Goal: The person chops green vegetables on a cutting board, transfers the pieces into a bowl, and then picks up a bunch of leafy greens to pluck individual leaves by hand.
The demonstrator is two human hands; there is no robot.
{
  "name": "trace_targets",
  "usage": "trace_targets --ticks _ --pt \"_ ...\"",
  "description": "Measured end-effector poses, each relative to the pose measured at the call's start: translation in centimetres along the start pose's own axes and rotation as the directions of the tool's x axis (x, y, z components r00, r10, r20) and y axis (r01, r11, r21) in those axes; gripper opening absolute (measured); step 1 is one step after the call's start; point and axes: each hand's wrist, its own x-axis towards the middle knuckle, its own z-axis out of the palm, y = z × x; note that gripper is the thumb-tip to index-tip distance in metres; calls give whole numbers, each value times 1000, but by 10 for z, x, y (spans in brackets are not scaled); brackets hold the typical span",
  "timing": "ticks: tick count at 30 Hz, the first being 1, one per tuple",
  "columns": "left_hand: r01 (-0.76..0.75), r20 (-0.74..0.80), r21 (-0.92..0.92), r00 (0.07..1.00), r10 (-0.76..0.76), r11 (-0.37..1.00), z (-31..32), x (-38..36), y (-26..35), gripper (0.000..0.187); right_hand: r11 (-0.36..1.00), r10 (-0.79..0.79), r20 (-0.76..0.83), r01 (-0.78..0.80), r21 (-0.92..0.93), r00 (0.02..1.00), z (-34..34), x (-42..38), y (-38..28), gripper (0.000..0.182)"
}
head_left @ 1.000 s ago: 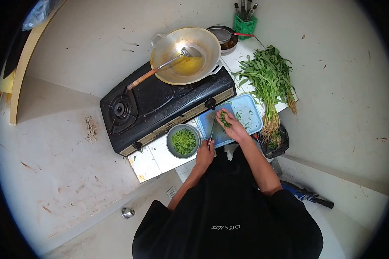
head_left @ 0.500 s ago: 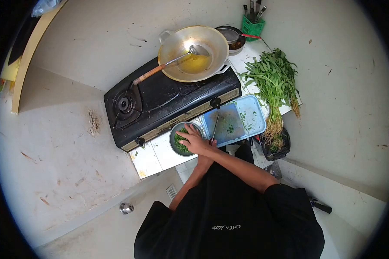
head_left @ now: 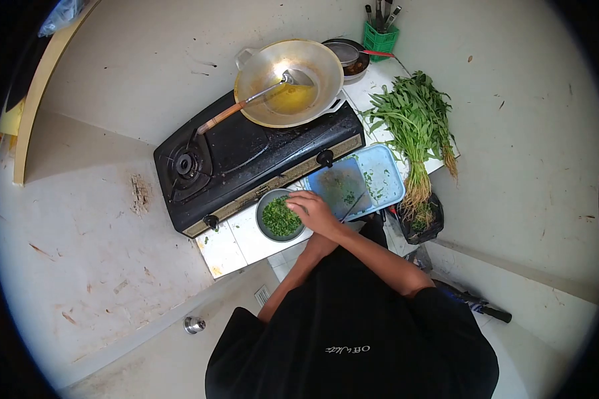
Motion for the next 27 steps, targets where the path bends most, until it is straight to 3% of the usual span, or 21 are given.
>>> trace_targets --ticks 1,2,4,5,7,8,10,14,16,18,20,21,23,27 --pt "-112 53 57 993 109 992 3 2 -3 42 998 28 6 -28 64 1000 -8 1 1 23" --pt "-117 56 57 992 114 992 6 3 -6 42 990 53 12 -54 128 999 -17 2 1 22" --pt "87 41 93 995 -91 992 1 4 5 40 995 22 -12 -21 98 1000 -35 2 2 20" --pt "84 46 94 995 -89 992 -1 4 11 40 991 72 -33 -68 112 997 -44 2 2 20" --pt "255 -68 140 967 -247 957 -14 6 31 39 984 153 -101 -142 109 983 -57 2 9 20" --pt "257 -69 140 966 -249 956 -16 8 33 39 984 153 -99 -142 111 983 -64 1 14 20" --pt "344 -115 147 937 -330 927 -16 11 34 40 977 205 -272 -177 122 940 -82 0 22 22" --pt "327 -148 98 939 -311 940 -20 9 40 43 968 249 -400 -228 101 882 -113 -3 47 24" --pt "320 -133 11 939 -316 947 -23 7 42 44 980 138 -490 -189 -56 861 -119 -7 61 26" --pt "303 -148 -27 941 -304 953 -27 3 46 45 972 181 -455 -231 -55 872 -117 -15 78 28" --pt "289 -162 -66 941 -296 955 -31 -1 49 47 941 110 -355 -212 -264 928 -107 -24 90 32" --pt "290 -194 -66 935 -298 955 -32 -3 50 47 941 111 -354 -213 -263 929 -102 -28 92 32" --pt "292 -226 -64 927 -299 954 -35 -3 52 47 838 83 -66 -105 -536 994 -87 -35 96 42" --pt "284 -252 -97 920 -300 954 -39 -4 53 47 795 79 104 1 -606 991 -63 -48 108 48"
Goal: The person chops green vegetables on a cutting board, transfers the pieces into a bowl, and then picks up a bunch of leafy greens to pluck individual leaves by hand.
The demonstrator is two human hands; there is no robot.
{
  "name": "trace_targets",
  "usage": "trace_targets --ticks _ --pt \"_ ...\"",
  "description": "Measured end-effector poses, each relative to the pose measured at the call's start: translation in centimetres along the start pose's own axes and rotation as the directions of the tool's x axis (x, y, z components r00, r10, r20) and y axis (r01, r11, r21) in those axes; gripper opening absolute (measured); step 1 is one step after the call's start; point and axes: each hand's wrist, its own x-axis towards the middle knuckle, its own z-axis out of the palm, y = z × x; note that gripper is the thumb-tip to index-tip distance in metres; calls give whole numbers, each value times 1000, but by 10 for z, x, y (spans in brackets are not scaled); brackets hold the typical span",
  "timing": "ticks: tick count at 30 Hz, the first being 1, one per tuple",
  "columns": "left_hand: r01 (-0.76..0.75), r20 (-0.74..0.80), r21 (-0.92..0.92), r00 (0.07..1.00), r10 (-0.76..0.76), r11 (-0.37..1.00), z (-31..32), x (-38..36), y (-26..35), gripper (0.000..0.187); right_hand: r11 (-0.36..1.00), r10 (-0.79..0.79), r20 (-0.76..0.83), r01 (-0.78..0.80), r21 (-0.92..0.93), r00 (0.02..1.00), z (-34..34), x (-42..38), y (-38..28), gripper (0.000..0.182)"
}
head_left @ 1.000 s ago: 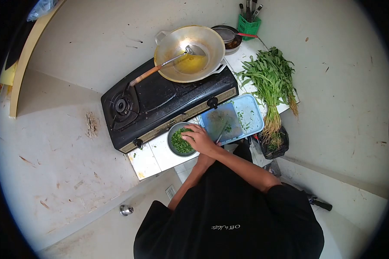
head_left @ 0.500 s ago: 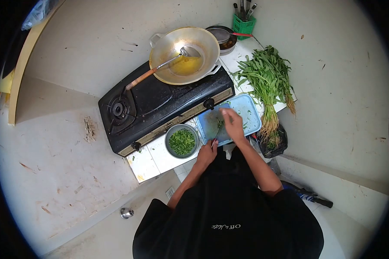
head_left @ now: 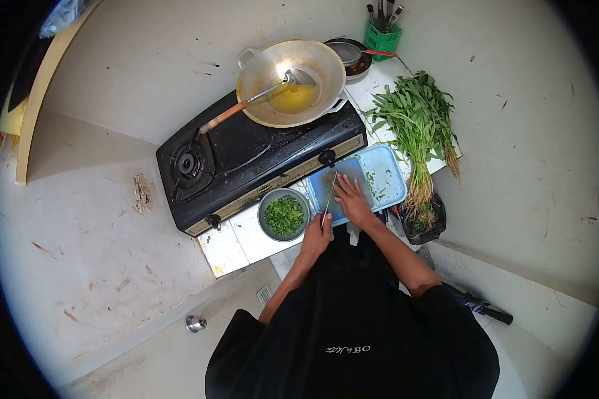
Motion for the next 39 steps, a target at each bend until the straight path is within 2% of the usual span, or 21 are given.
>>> trace_targets --ticks 2,5,8,12,14,15,17,18,20,22,23,25,29,31,32,36,38,39 --pt "14 -1 2 1000 -14 1000 -1 1 -2 47 993 -48 -7 48 111 999 7 -6 8 51" --pt "-9 -13 9 1000 9 1000 0 -2 -8 46 977 -118 19 112 180 993 3 -16 18 55" --pt "-5 -10 3 1000 5 1000 1 -3 -8 45 977 -152 -8 152 152 988 3 -22 24 52" --pt "-15 -7 6 1000 15 1000 3 0 -11 45 973 -126 -10 125 192 992 -7 -15 21 51" --pt "-8 -7 17 1000 8 1000 2 1 -14 45 937 19 -159 38 348 987 -16 -8 4 48" --pt "2 -9 41 1000 -2 999 2 2 -17 45 937 18 -159 39 347 987 -23 -2 -7 48" --pt "15 -11 62 1000 -15 998 3 2 -19 45 903 -78 -478 265 338 875 -43 10 -39 46" --pt "2 -17 69 1000 -1 998 4 1 -21 43 903 -78 -474 264 339 877 -56 13 -57 46" --pt "-14 -21 77 1000 16 997 7 2 -29 42 820 -175 -495 405 404 851 -73 18 -93 42" --pt "-340 -11 64 940 341 938 15 3 -50 39 737 -306 -474 521 430 825 -59 26 -115 37" --pt "-380 16 68 925 380 922 18 4 -57 39 737 -308 -476 523 428 824 -48 31 -127 37" --pt "-388 55 74 921 384 919 22 5 -61 39 853 -371 -94 379 360 924 -17 36 -140 37" --pt "-344 67 102 938 339 933 21 5 -61 38 876 -430 0 417 244 903 3 32 -138 33" --pt "-335 74 116 942 328 935 22 4 -61 37 851 -319 59 258 457 946 1 34 -135 22" --pt "-336 77 122 941 328 934 23 7 -60 37 863 -295 91 225 452 951 -2 35 -130 16" --pt "-340 81 154 940 331 928 26 16 -55 37 886 -265 89 206 416 960 -16 39 -113 18" --pt "-348 89 164 937 338 923 27 22 -52 36 876 -229 179 122 466 957 -23 43 -112 25" --pt "-347 94 171 937 335 922 25 24 -50 36 880 -217 167 119 459 962 -22 44 -114 25"
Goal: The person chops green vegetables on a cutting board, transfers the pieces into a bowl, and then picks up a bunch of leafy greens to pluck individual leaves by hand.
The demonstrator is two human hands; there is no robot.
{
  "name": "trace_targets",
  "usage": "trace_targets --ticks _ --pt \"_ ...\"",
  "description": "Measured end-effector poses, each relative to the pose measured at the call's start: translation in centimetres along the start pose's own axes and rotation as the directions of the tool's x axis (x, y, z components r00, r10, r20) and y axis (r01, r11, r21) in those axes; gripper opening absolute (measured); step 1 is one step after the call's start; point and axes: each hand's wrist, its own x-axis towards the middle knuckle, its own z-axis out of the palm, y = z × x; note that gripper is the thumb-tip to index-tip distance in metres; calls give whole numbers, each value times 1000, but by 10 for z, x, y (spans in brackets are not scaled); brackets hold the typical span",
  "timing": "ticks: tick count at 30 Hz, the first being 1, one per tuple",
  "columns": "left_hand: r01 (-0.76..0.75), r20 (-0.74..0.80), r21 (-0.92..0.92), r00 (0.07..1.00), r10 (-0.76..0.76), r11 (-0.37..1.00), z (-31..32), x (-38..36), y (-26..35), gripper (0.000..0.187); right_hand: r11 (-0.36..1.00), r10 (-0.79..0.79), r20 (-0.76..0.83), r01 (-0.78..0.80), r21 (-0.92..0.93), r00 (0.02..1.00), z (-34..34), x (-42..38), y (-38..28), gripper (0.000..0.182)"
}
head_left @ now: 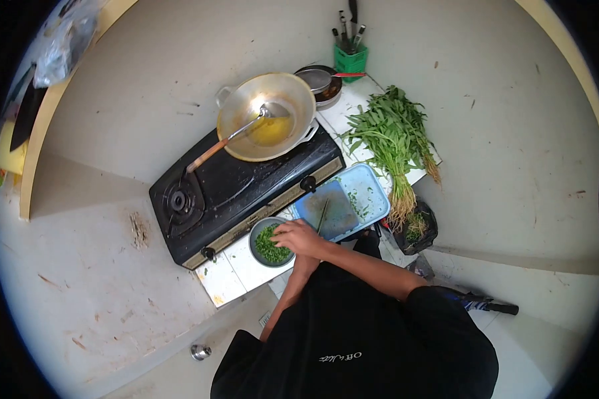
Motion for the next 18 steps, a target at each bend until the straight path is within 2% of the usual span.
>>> trace_targets --ticks 2,3,4,6,7,8,9,10,12,14,15,18 --pt "2 10 16 1000 -2 1000 -5 3 2 36 958 -221 -95 198 -206 971 10 4 -4 32" --pt "7 16 21 1000 -7 1000 -8 5 4 36 969 -193 -29 186 -163 981 12 7 -6 39" --pt "9 18 34 1000 -9 999 -9 8 6 36 969 -186 -44 176 -171 982 12 7 -7 39" --pt "14 14 59 1000 -15 998 -7 14 9 35 985 -173 -34 173 9 984 7 7 -10 33" --pt "16 9 75 1000 -17 997 -5 17 10 35 987 -83 -82 93 135 993 -1 3 -10 23" --pt "14 7 90 1000 -15 996 -2 19 11 35 987 -81 -91 92 131 993 -11 -4 -8 23" --pt "17 1 106 1000 -18 994 0 24 12 35 991 -10 -254 43 126 967 -24 -12 -5 18" --pt "15 -6 120 1000 -15 993 2 28 14 35 992 57 -409 -4 128 911 -35 -21 2 15" --pt "4 -4 130 1000 -4 991 3 35 18 35 978 80 -589 51 203 804 -58 -35 41 12" --pt "100 -41 207 995 -93 973 3 42 30 34 980 178 -680 -64 189 711 -85 -61 80 11" --pt "125 -43 220 992 -118 967 0 47 39 33 984 175 -737 -137 112 653 -102 -76 95 13" --pt "68 -115 330 993 -32 941 5 60 39 31 935 169 -846 -354 -26 506 -152 -121 130 25"
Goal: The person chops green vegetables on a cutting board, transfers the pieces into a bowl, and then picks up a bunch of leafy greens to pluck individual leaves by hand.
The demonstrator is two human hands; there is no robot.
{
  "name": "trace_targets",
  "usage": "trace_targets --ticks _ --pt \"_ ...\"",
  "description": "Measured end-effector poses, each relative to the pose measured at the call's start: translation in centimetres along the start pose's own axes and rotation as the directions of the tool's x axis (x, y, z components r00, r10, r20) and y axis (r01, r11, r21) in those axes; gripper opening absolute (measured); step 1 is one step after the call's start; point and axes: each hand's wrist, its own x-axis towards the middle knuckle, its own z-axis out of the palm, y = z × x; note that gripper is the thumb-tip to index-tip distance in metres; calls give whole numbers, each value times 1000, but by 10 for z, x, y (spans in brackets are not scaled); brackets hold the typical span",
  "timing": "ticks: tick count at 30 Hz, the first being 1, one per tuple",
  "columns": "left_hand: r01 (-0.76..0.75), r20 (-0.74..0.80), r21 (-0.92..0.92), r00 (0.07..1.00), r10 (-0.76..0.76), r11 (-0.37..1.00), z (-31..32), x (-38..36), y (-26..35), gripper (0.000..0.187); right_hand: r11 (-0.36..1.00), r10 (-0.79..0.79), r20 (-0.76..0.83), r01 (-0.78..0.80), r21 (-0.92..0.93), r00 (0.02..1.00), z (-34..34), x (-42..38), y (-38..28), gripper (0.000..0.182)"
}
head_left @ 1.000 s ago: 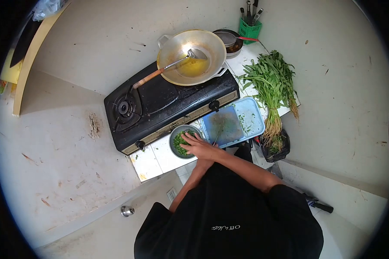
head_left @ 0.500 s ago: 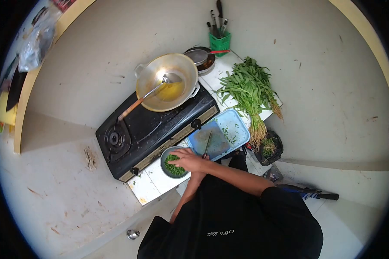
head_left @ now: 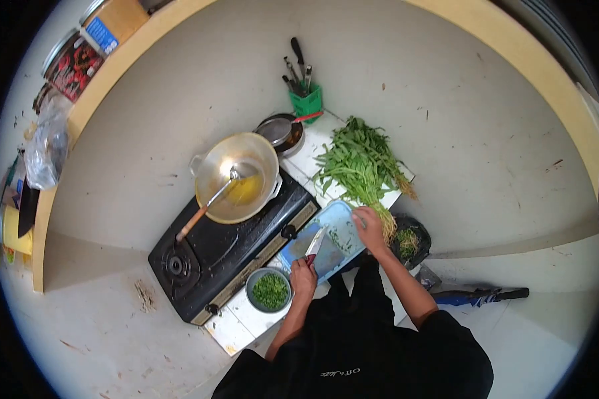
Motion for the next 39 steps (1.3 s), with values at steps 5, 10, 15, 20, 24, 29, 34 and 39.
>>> trace_targets --ticks 5,10,15,20,24,29,34,39 --pt "22 8 130 1000 -23 991 -6 13 16 32 863 334 -78 -338 -376 939 -43 20 59 52" --pt "-52 -102 183 992 71 982 -14 28 43 50 837 517 111 -475 -271 849 -4 5 125 56" --pt "-252 34 -144 965 259 957 -3 73 71 34 814 490 -12 -463 -351 872 -2 6 81 50" --pt "-296 126 -440 914 385 848 29 132 116 27 805 433 -65 -418 -421 899 2 0 77 48" --pt "-590 -10 -395 769 639 704 32 173 164 26 802 413 -108 -418 -428 904 5 -1 78 46" --pt "-521 249 -146 803 541 841 44 196 187 30 798 433 -92 -429 -423 897 5 -1 80 46" --pt "-195 216 -43 956 200 980 70 205 199 28 793 430 -73 -415 -447 900 9 -4 84 45" --pt "-63 282 -132 954 99 989 77 228 217 35 782 470 -53 -443 -438 881 3 -1 85 45"
